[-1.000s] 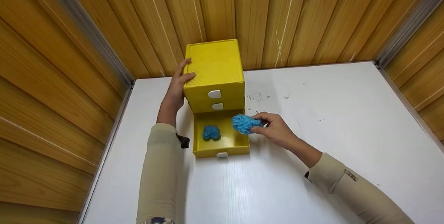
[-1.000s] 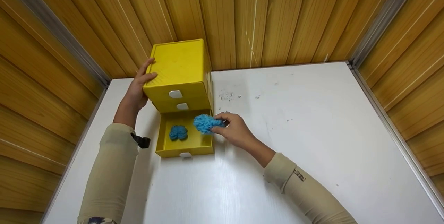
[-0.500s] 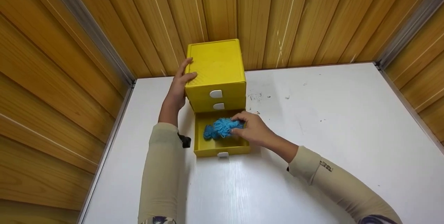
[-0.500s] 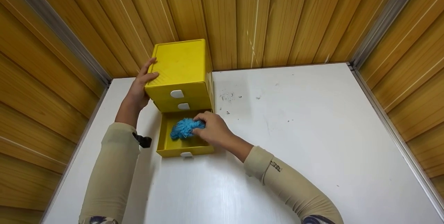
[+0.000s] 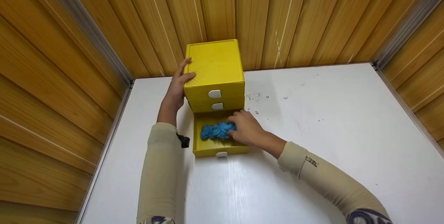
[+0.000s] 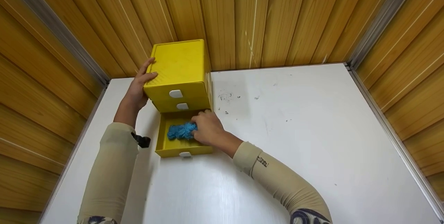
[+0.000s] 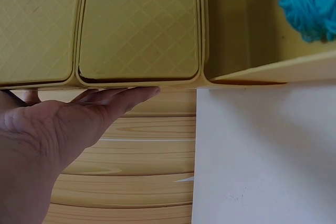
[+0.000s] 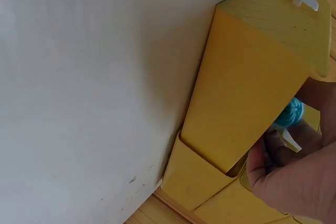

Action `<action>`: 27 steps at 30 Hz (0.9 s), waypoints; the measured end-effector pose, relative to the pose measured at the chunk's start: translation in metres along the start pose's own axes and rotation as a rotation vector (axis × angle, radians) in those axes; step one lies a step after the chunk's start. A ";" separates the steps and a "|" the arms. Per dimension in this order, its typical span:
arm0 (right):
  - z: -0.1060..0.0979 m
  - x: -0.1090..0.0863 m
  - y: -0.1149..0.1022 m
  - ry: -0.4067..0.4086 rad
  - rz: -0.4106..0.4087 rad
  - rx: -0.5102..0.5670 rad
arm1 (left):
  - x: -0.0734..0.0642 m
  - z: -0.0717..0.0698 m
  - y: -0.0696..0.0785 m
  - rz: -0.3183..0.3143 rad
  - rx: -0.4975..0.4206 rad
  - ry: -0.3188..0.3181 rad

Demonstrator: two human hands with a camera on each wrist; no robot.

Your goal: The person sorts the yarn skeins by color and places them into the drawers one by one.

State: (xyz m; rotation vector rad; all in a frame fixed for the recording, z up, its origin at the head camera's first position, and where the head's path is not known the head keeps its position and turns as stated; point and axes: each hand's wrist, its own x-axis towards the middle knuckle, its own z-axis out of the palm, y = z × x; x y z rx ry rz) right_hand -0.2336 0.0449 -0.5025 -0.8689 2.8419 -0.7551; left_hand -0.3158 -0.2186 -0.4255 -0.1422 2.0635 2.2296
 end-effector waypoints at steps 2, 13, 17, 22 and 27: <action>0.003 0.004 -0.001 -0.005 -0.010 -0.026 | 0.001 0.000 0.000 -0.006 0.001 0.005; 0.012 0.015 -0.004 -0.110 0.036 -0.016 | -0.001 -0.001 0.002 -0.018 0.006 -0.003; 0.012 0.014 -0.004 -0.108 0.034 -0.036 | -0.001 -0.001 0.002 -0.024 0.009 -0.002; 0.010 0.013 -0.002 -0.093 0.002 -0.087 | -0.001 -0.001 0.001 -0.019 0.006 0.001; 0.007 0.008 0.000 -0.068 -0.029 -0.114 | 0.000 0.000 0.001 -0.003 0.009 -0.002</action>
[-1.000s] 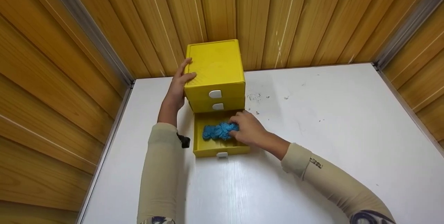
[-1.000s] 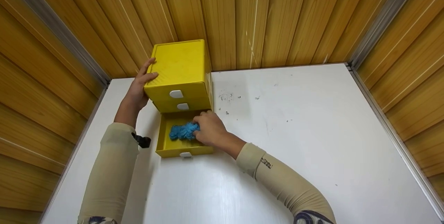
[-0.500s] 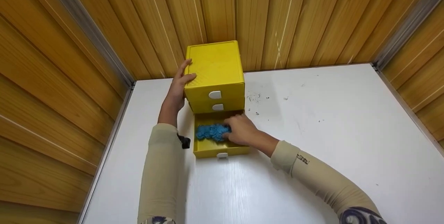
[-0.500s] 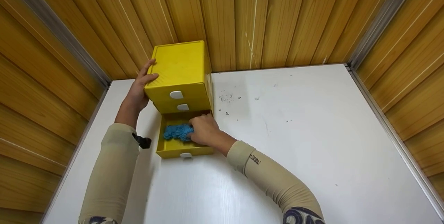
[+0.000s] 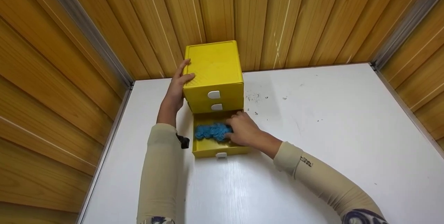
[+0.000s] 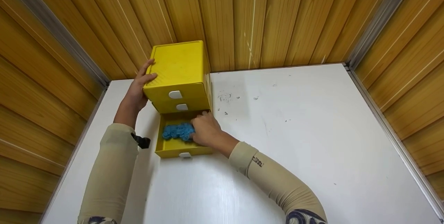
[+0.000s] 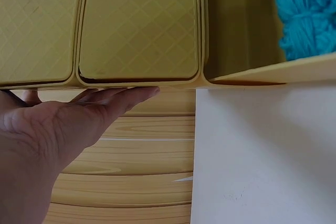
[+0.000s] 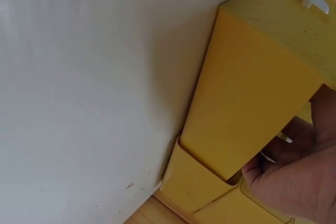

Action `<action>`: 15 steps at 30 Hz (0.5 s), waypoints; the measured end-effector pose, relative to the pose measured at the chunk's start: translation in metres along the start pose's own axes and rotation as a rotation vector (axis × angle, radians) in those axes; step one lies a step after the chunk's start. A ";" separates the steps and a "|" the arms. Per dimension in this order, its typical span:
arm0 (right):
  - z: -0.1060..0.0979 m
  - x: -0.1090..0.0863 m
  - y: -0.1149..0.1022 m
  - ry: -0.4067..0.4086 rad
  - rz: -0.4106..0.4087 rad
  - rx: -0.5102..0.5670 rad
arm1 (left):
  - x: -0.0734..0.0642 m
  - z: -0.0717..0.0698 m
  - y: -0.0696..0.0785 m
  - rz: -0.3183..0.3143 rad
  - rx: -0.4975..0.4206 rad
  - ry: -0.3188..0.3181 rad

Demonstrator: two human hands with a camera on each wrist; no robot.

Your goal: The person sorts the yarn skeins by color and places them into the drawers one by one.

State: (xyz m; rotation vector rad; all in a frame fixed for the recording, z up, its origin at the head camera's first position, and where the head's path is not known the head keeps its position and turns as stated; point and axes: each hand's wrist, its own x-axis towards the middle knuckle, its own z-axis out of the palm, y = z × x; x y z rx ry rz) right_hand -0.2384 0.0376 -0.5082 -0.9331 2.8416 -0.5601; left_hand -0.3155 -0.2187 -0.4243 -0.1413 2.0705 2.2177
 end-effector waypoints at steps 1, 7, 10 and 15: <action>0.000 -0.002 0.001 0.014 -0.005 -0.004 | 0.000 0.000 0.000 0.005 0.000 -0.001; -0.006 -0.019 0.004 0.109 -0.020 0.057 | 0.000 0.001 -0.001 0.013 0.004 -0.010; -0.009 -0.029 0.003 0.169 -0.014 0.116 | -0.002 0.000 0.000 0.013 -0.001 -0.011; -0.012 -0.048 0.000 0.230 0.007 0.188 | -0.002 0.000 0.001 0.009 -0.004 -0.008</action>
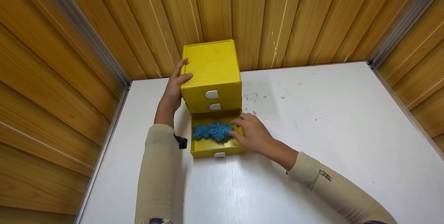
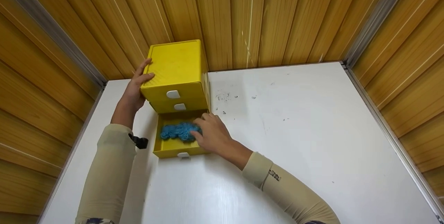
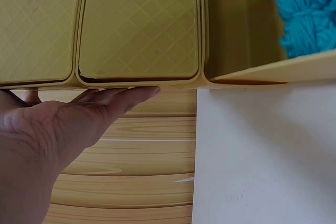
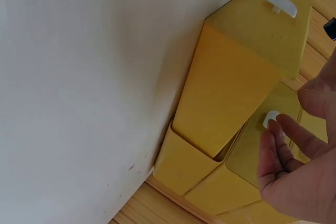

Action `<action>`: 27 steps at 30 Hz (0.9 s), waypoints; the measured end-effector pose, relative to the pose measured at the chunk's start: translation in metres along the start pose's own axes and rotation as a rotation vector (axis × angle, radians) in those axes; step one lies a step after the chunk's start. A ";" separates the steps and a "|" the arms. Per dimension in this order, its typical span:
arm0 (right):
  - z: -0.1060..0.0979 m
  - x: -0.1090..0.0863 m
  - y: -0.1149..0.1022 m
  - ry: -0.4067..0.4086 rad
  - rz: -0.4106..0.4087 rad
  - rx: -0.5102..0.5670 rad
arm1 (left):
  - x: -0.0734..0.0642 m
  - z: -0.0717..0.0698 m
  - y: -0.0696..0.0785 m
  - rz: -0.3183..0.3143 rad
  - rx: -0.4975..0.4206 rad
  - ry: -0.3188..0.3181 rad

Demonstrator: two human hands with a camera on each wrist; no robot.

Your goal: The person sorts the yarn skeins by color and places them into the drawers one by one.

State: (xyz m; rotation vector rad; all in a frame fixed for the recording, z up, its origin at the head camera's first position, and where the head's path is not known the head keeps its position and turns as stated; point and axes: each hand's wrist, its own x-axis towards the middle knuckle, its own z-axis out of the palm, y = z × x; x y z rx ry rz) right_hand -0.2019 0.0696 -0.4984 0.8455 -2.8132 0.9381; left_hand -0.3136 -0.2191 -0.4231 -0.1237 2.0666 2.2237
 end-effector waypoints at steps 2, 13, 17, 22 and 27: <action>-0.001 -0.007 -0.002 0.005 0.003 0.002 | 0.000 0.000 0.000 -0.004 0.001 0.000; 0.010 -0.037 -0.012 0.080 -0.129 0.024 | -0.002 0.001 0.001 -0.002 0.006 0.007; 0.015 -0.043 -0.014 0.108 -0.242 0.013 | -0.001 0.001 0.002 0.000 0.007 0.006; 0.025 -0.047 -0.014 0.084 -0.300 -0.048 | 0.000 0.001 0.000 -0.002 -0.003 0.000; 0.033 -0.047 -0.017 0.087 -0.293 -0.104 | 0.000 0.000 -0.001 -0.008 -0.005 0.001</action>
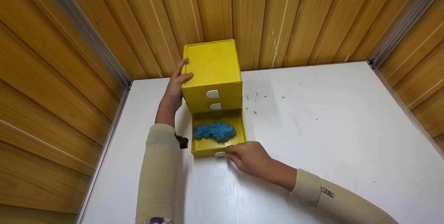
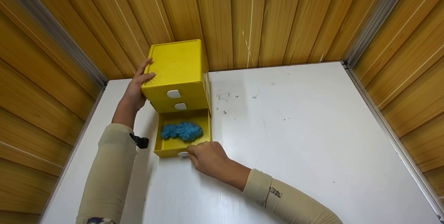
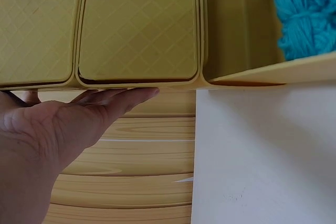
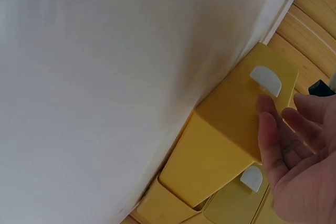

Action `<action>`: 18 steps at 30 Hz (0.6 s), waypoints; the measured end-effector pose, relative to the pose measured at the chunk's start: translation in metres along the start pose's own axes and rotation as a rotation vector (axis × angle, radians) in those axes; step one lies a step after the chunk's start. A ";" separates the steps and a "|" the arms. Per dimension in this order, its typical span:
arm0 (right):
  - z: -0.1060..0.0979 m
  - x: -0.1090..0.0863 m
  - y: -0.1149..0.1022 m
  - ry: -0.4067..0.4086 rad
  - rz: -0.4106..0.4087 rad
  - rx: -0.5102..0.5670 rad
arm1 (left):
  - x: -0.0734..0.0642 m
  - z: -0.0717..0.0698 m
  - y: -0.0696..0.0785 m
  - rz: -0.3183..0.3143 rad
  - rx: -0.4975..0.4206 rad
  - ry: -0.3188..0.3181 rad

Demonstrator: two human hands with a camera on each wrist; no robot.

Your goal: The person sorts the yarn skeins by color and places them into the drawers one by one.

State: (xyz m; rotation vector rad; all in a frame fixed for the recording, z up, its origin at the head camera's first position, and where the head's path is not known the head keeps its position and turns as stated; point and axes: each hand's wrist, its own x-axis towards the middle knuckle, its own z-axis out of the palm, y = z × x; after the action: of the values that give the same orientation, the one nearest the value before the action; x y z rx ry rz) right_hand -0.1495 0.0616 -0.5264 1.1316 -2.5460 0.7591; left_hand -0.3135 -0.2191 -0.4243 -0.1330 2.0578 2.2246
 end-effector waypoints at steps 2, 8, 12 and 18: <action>0.003 0.001 -0.002 0.000 -0.008 -0.021 | 0.000 0.000 0.000 0.000 -0.004 0.001; 0.011 0.003 -0.005 -0.012 0.002 -0.046 | -0.001 0.000 0.001 0.009 -0.003 -0.005; 0.015 0.004 -0.007 -0.008 0.035 -0.047 | -0.001 0.001 0.001 0.008 -0.003 -0.004; 0.021 0.005 -0.010 -0.005 0.081 -0.018 | -0.001 0.000 0.000 0.017 -0.021 -0.012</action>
State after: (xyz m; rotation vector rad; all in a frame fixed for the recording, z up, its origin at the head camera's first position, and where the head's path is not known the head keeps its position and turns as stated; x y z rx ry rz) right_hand -0.1457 0.0409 -0.5380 1.0308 -2.6114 0.7512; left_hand -0.3130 -0.2189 -0.4238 -0.1033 2.0380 2.2513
